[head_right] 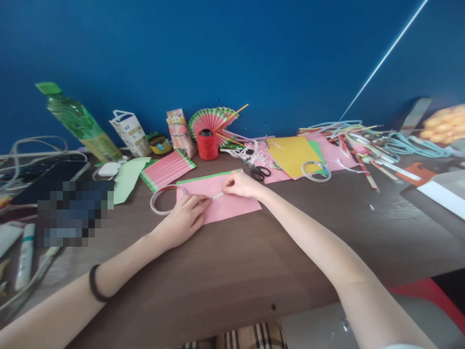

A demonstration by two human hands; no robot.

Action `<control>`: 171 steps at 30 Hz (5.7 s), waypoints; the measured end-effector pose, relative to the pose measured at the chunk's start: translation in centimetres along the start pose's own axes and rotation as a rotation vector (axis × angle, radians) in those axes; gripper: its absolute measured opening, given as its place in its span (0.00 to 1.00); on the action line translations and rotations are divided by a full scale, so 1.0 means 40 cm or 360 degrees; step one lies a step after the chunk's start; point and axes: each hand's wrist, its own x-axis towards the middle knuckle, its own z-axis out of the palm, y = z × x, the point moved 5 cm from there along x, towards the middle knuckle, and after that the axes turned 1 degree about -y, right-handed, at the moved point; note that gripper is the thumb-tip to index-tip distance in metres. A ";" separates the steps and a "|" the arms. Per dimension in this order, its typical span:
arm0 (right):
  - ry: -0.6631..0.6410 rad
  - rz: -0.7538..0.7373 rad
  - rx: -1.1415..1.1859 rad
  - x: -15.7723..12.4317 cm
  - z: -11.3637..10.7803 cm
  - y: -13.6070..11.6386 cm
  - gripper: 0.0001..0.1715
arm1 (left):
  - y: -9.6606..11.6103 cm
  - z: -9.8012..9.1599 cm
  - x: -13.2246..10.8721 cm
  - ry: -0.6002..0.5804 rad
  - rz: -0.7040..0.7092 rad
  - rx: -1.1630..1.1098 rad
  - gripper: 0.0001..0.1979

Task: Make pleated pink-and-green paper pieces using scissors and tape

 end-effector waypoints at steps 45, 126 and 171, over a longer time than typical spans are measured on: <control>0.0370 0.0106 -0.0865 -0.039 0.006 -0.075 0.08 | 0.015 -0.010 0.016 -0.0109 -0.0102 0.0289 0.22; 0.0175 -0.0506 0.0645 -0.061 -0.012 -0.136 0.07 | -0.032 -0.091 0.020 -0.0094 -0.0668 -0.1351 0.10; 0.0883 -0.0826 -0.0389 -0.120 0.092 -0.181 0.10 | -0.024 -0.041 -0.021 0.0381 -0.0633 -0.0755 0.11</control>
